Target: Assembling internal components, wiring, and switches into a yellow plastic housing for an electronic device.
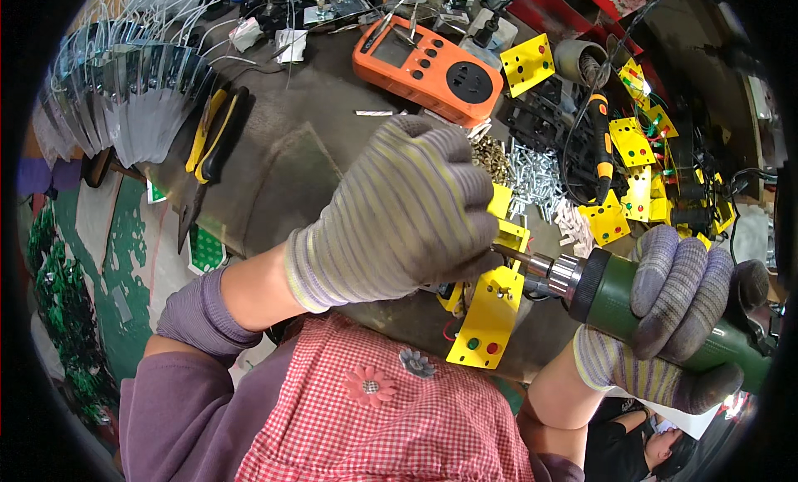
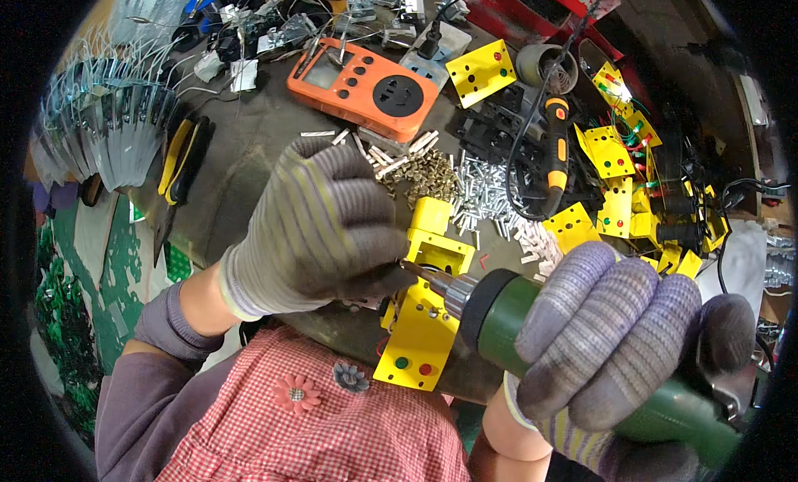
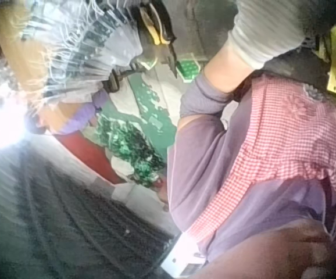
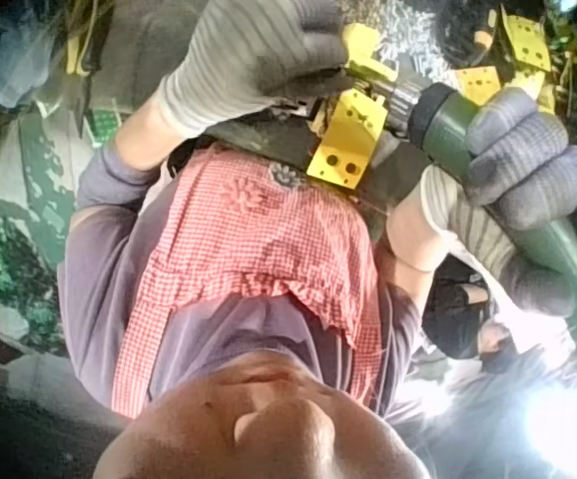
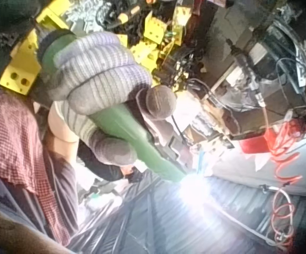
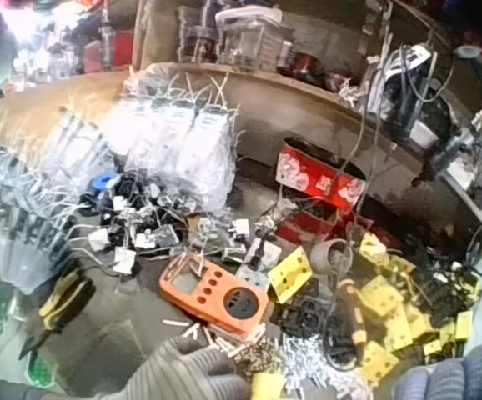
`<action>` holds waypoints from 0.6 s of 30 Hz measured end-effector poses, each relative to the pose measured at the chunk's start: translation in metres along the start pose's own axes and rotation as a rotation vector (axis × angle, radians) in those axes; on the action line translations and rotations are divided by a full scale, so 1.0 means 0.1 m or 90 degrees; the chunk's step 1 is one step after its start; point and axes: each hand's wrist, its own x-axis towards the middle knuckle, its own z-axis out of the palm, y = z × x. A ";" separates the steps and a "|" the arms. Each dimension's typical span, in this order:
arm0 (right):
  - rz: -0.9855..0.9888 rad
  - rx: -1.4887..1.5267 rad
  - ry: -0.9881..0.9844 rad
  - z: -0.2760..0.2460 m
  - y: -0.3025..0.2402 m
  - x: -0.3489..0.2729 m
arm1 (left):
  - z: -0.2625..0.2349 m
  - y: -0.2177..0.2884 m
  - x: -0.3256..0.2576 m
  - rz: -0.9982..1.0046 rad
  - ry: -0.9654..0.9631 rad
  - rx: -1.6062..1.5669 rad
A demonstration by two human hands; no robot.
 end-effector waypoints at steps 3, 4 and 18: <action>0.030 -0.091 0.123 0.00 -0.18 -0.07 | -0.04 0.10 -0.04 -0.199 -0.076 -0.189; 0.028 -0.099 0.129 -0.01 -0.23 -0.06 | -0.04 0.19 -0.05 -0.192 -0.079 -0.196; 0.147 -0.093 0.004 -0.12 -0.21 -0.01 | 0.22 0.40 -0.23 -0.163 -0.240 -0.296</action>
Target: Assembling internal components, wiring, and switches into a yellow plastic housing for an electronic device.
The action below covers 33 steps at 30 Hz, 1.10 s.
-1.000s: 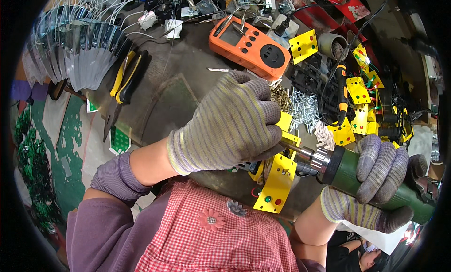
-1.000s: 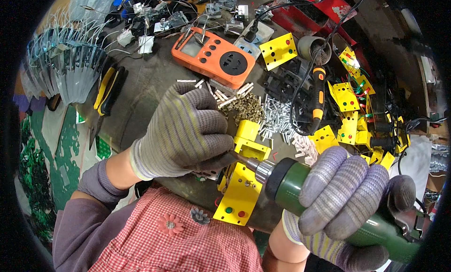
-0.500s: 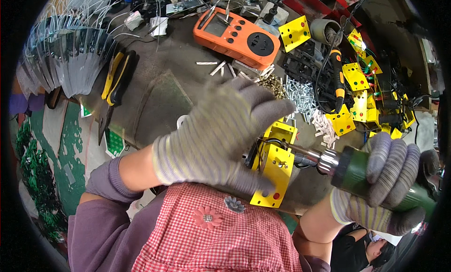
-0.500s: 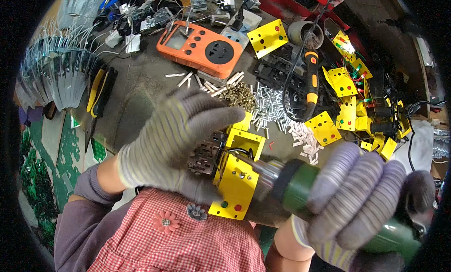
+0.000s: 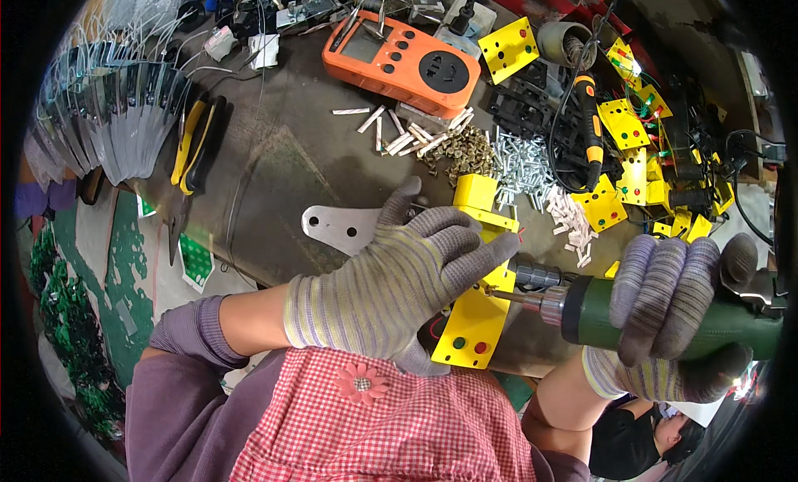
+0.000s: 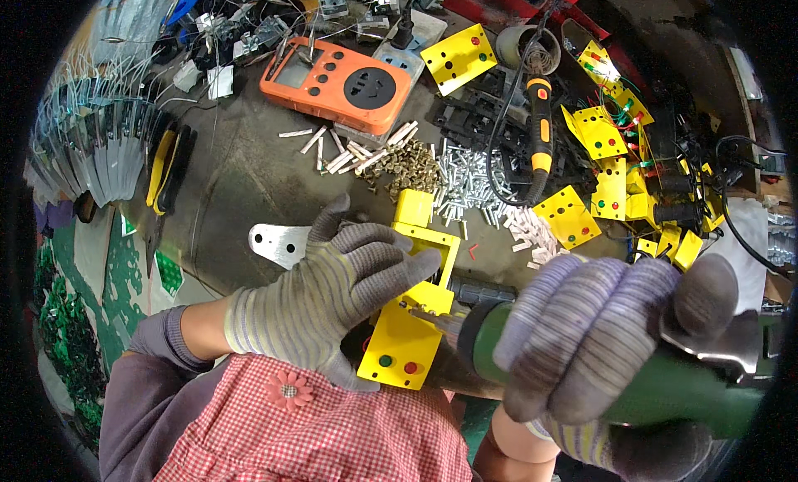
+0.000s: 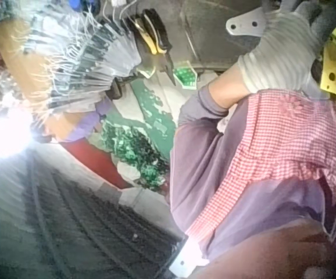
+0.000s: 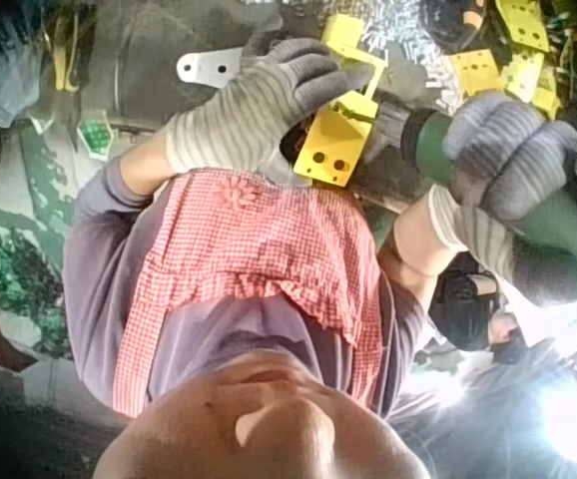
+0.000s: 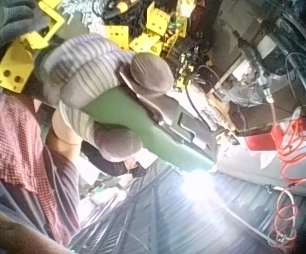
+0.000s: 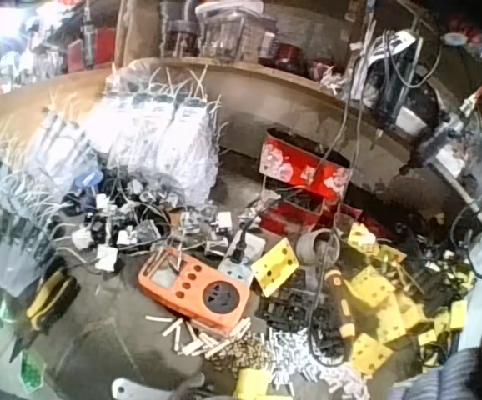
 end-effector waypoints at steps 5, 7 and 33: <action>0.017 0.070 -0.035 -0.01 0.02 -0.04 | -0.05 0.03 0.01 0.001 -0.025 -0.016; 0.021 0.063 -0.041 0.07 0.05 -0.04 | 0.00 -0.01 0.01 0.015 -0.006 -0.052; 0.080 -0.040 -0.150 0.29 0.14 0.10 | -0.01 -0.02 0.00 0.038 -0.038 -0.028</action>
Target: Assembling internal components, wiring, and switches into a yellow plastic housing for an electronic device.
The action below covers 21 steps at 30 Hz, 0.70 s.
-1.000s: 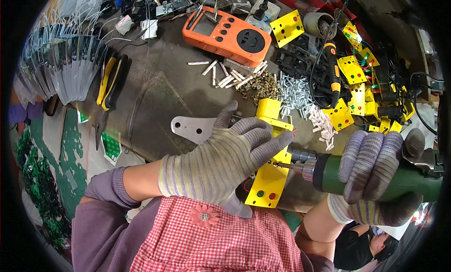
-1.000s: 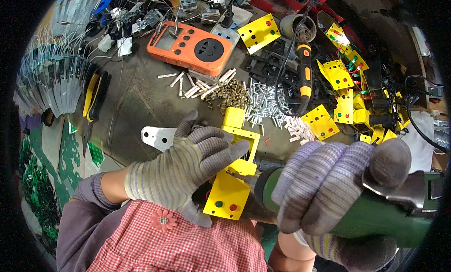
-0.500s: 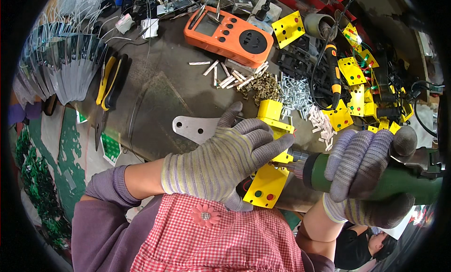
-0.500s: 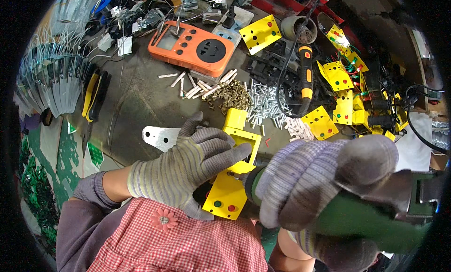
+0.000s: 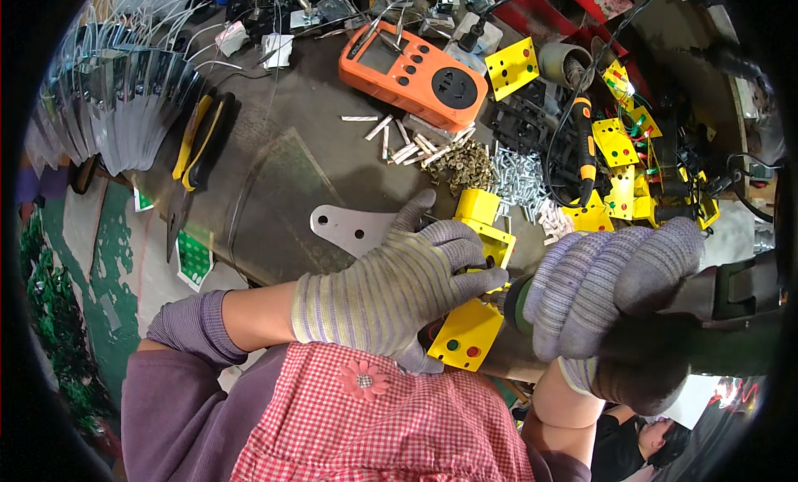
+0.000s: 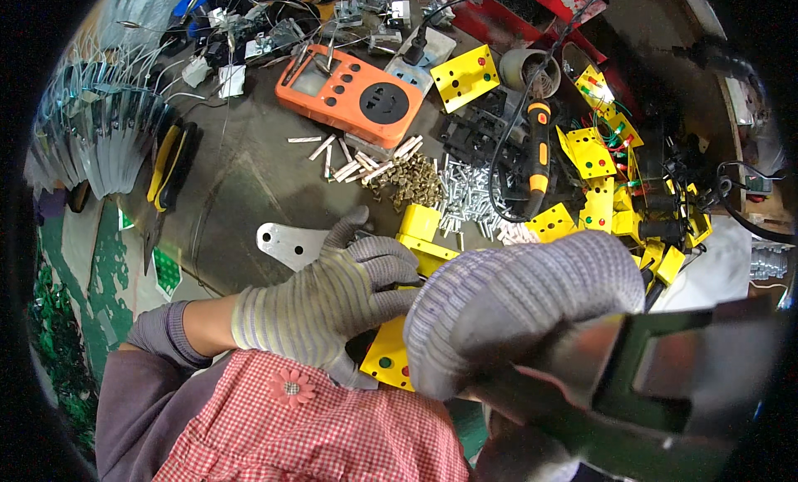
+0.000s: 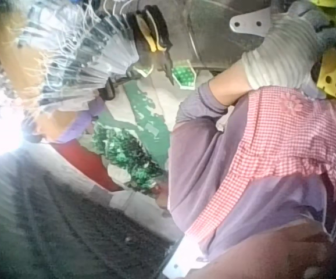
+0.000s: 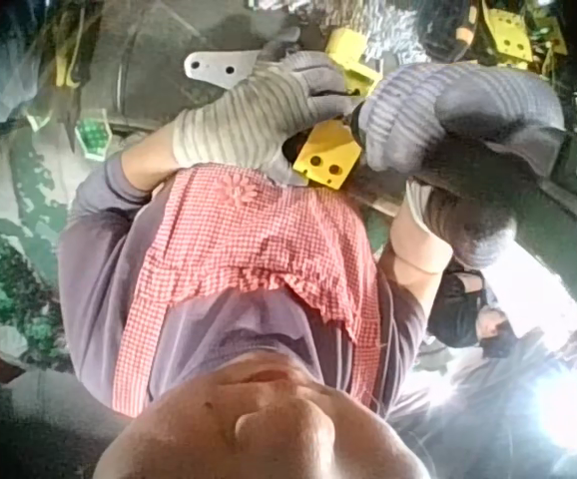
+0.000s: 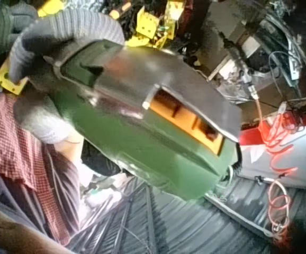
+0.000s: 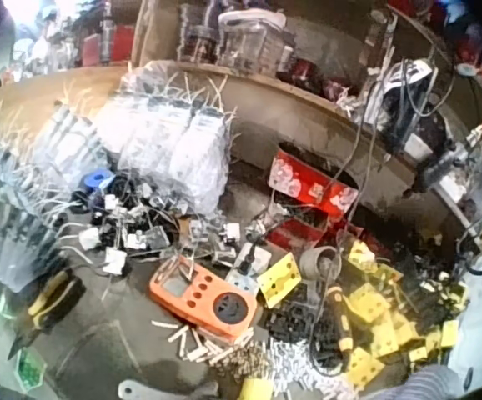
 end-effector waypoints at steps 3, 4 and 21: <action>0.022 -0.053 0.059 0.04 -0.03 -0.05 | 0.03 -0.02 0.00 0.006 0.007 -0.004; 0.030 -0.069 0.079 0.05 -0.03 -0.07 | 0.03 -0.02 -0.01 0.012 0.016 -0.001; -0.131 0.047 0.053 -0.23 -0.22 -0.20 | -0.02 0.02 0.02 0.009 -0.008 -0.016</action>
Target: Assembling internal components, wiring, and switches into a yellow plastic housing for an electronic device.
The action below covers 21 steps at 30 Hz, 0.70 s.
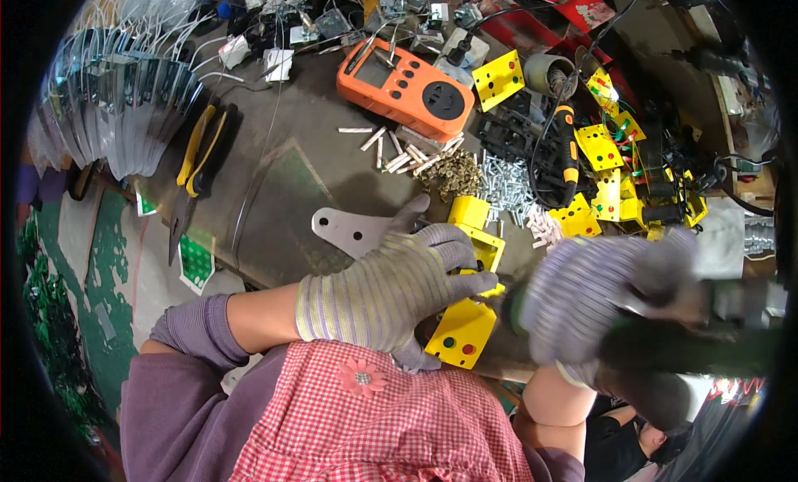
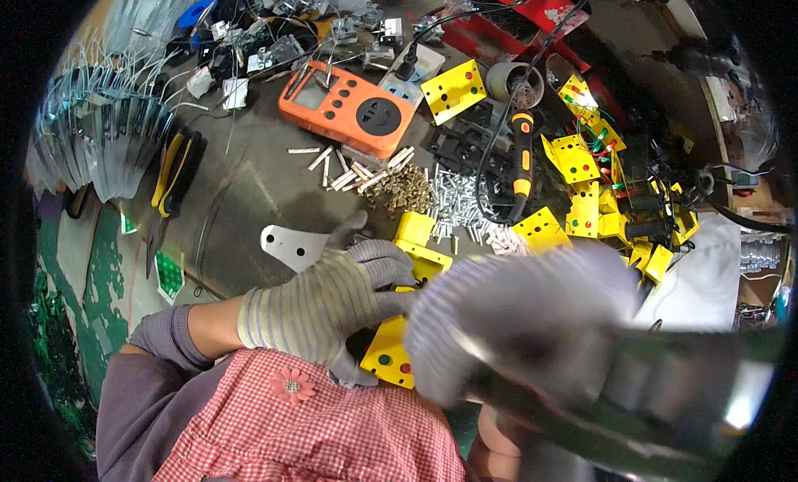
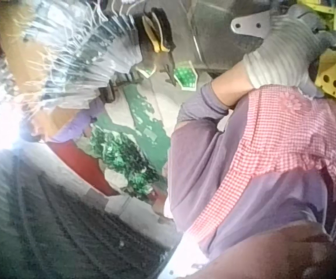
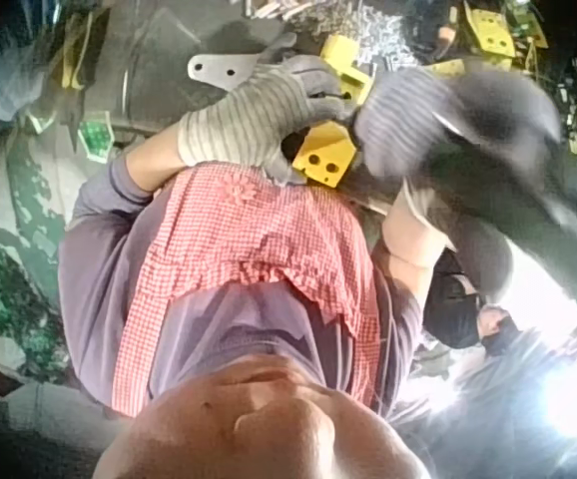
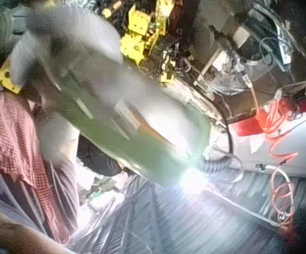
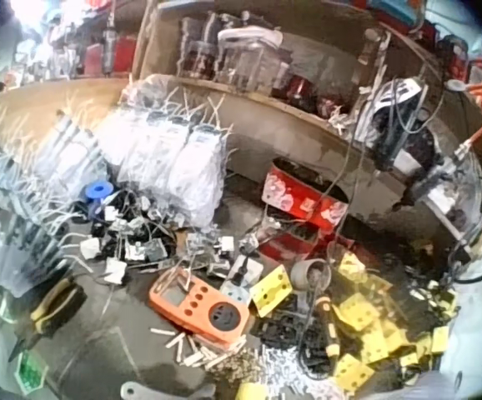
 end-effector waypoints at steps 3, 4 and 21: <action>-0.034 0.026 -0.020 -0.04 -0.05 -0.02 | -0.03 -0.01 0.02 0.001 0.000 0.017; -0.026 0.022 -0.005 -0.02 -0.04 -0.04 | -0.03 -0.01 0.02 0.008 0.015 0.015; 0.019 -0.018 0.060 -0.09 0.22 -0.19 | 0.04 -0.02 0.01 0.012 0.019 0.036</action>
